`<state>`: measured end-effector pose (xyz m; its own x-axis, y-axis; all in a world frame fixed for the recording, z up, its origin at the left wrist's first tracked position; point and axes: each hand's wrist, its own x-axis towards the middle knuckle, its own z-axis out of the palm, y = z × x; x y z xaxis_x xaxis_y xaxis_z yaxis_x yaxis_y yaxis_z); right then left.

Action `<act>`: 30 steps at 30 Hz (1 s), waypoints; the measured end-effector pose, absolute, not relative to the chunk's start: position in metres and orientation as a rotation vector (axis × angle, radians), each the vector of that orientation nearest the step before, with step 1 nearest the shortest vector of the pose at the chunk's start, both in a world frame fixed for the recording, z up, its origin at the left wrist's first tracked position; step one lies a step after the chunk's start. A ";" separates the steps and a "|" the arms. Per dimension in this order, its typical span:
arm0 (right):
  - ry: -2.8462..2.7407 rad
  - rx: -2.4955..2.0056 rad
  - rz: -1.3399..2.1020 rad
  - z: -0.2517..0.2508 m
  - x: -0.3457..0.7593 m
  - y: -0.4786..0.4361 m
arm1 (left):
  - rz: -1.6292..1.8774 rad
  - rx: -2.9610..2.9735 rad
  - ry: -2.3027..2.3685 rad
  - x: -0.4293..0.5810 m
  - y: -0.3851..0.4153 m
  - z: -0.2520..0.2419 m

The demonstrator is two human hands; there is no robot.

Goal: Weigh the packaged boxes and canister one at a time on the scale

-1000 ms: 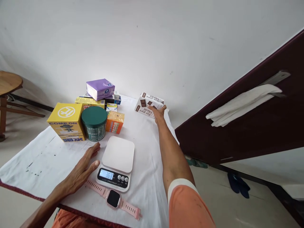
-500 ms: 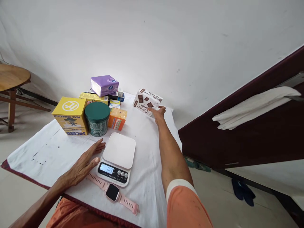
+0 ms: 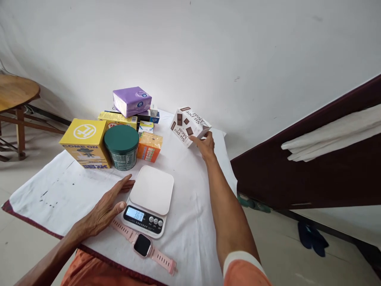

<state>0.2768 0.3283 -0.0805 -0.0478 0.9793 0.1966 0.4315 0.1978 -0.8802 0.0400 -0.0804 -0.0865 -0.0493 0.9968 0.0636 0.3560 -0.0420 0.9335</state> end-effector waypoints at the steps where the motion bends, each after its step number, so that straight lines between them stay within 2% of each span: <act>1: -1.576 -1.377 0.817 -0.083 0.282 0.317 | 1.098 1.495 1.491 0.040 -0.081 -0.086; 8: -1.402 -1.263 1.007 -0.065 0.337 0.225 | 1.078 1.599 1.452 0.040 -0.083 -0.089; 14: -1.547 -1.086 0.974 -0.024 0.361 0.120 | 1.181 1.626 1.419 0.043 -0.080 -0.095; 18: -1.661 -1.018 1.024 -0.017 0.353 0.071 | 1.216 1.568 1.450 0.045 -0.081 -0.094; 30: -1.845 -1.026 1.310 -0.022 0.324 0.054 | 1.319 1.489 1.424 0.046 -0.078 -0.071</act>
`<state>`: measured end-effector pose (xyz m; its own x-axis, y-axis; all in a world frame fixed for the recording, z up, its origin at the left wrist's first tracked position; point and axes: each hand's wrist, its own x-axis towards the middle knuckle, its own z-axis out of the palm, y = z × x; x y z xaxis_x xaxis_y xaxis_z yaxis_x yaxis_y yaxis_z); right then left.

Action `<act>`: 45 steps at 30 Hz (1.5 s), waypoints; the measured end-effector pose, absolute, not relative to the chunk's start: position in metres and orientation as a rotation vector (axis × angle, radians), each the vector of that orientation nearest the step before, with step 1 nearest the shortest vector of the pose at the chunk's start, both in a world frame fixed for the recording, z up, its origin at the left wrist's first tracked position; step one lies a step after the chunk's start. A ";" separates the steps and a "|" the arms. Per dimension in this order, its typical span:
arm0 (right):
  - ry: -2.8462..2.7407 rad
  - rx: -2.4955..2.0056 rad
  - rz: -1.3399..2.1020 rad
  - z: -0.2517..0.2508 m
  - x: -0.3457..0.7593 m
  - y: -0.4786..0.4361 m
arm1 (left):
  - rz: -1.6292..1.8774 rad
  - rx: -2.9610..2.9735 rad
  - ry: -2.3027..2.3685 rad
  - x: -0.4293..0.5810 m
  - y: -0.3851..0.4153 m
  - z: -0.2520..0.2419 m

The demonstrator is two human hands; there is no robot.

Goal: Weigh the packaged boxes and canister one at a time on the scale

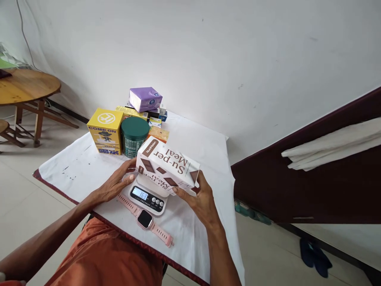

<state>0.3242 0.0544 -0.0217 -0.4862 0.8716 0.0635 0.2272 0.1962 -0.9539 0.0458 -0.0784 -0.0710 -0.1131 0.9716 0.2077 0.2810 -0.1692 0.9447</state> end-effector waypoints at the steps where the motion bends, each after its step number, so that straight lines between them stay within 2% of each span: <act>1: -1.853 -0.999 1.338 -0.021 0.327 0.056 | 1.329 1.516 1.440 0.046 -0.077 -0.064; 4: -1.734 -0.919 1.390 -0.026 0.337 0.065 | 1.340 1.638 1.491 0.046 -0.068 -0.041; 8: -1.387 -1.007 1.363 -0.058 0.335 0.077 | 1.306 1.816 1.482 0.041 -0.047 -0.020; 14: -1.383 -1.234 1.200 -0.097 0.319 0.078 | 1.324 1.780 1.394 0.030 -0.021 -0.022; 21: -1.580 -1.231 1.021 -0.099 0.327 0.079 | 1.371 1.658 1.482 0.036 -0.042 -0.015; 27: -1.468 -1.269 1.146 -0.103 0.322 0.078 | 1.429 1.513 1.618 -0.004 -0.111 0.000; 32: -1.484 -1.228 1.146 -0.101 0.320 0.075 | 1.445 1.249 1.761 -0.050 -0.151 -0.014; 45: -1.461 -1.248 1.181 -0.098 0.317 0.078 | 1.408 1.334 1.959 -0.091 -0.143 -0.038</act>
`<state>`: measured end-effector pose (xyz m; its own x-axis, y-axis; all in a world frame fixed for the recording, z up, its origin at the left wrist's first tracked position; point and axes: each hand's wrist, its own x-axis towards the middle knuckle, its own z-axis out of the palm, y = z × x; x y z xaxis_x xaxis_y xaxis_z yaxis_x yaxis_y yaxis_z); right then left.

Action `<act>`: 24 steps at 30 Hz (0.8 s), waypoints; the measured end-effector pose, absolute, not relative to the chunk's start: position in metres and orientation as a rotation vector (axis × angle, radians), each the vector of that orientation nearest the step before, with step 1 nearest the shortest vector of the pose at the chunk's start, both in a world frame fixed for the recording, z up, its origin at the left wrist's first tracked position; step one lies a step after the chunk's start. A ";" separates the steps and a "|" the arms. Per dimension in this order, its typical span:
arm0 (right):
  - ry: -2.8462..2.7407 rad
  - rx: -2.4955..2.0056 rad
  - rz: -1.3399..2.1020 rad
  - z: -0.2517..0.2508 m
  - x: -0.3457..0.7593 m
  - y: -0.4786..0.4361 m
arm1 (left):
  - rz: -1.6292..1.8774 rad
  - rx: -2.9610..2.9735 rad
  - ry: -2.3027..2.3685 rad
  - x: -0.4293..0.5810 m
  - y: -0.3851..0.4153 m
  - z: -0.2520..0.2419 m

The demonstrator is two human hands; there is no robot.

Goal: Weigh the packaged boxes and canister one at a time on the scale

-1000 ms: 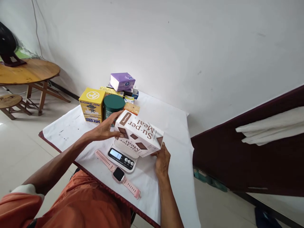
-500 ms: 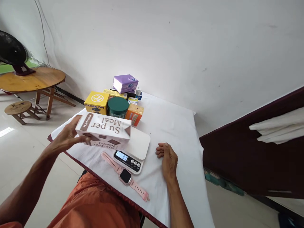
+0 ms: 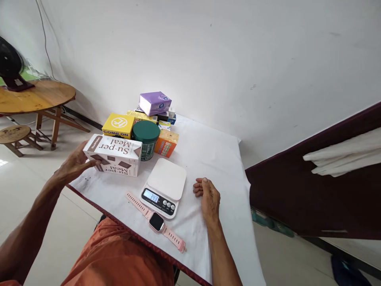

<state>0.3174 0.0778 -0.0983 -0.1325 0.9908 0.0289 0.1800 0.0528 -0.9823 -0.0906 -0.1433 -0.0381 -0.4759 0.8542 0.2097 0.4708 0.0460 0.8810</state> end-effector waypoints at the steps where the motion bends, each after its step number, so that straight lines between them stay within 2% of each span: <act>1: -1.449 -1.255 1.212 -0.095 0.317 0.079 | 1.400 1.353 1.982 -0.089 -0.141 -0.038; 5: -1.571 -1.259 1.252 -0.068 0.308 0.087 | 1.353 1.397 2.065 -0.079 -0.131 -0.036; 11: -1.964 -1.123 1.013 -0.023 0.255 0.121 | 1.350 1.441 2.151 -0.073 -0.132 -0.039; 17: -2.037 -1.050 1.143 -0.027 0.191 0.164 | 1.858 1.672 2.643 -0.025 -0.154 -0.038; 20: -1.990 -0.981 1.290 -0.039 0.173 0.175 | 1.818 2.009 2.266 0.011 -0.153 -0.042; 24: -1.944 -0.938 1.263 -0.051 0.169 0.178 | 1.362 1.838 1.833 0.041 -0.142 -0.056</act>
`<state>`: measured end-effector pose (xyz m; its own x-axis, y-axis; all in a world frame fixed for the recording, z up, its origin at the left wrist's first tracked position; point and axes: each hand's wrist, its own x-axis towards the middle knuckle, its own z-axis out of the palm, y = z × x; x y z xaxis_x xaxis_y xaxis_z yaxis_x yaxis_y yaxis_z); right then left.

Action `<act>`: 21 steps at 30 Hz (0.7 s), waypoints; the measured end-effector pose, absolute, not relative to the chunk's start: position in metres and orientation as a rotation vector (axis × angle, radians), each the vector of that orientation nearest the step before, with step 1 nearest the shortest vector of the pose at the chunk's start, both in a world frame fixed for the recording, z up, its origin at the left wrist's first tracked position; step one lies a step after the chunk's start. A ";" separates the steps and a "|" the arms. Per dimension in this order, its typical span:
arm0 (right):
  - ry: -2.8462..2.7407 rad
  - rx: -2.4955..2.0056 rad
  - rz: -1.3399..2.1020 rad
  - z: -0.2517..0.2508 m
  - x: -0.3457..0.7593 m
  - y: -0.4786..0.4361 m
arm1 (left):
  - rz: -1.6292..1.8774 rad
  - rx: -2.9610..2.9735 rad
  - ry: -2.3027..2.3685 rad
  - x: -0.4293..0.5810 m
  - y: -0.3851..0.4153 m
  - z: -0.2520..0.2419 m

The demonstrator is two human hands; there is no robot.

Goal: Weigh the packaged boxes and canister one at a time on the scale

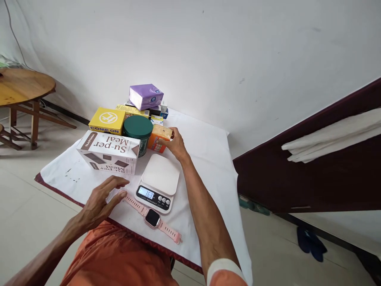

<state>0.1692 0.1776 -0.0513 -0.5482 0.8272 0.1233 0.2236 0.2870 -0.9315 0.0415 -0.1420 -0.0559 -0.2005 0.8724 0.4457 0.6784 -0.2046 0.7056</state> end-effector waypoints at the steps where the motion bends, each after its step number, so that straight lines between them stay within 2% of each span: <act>1: -1.947 -0.944 1.218 -0.053 0.171 0.177 | 1.281 1.774 1.819 0.044 -0.139 -0.059; 7: -1.756 -0.943 0.965 -0.029 0.211 0.167 | 0.999 1.637 1.759 0.046 -0.126 -0.072; 12: -1.791 -0.945 1.018 0.004 0.259 0.132 | 0.971 1.672 1.698 0.053 -0.112 -0.081; 21: -1.908 -1.068 1.038 -0.018 0.273 0.064 | 1.012 1.708 1.615 0.053 -0.101 -0.083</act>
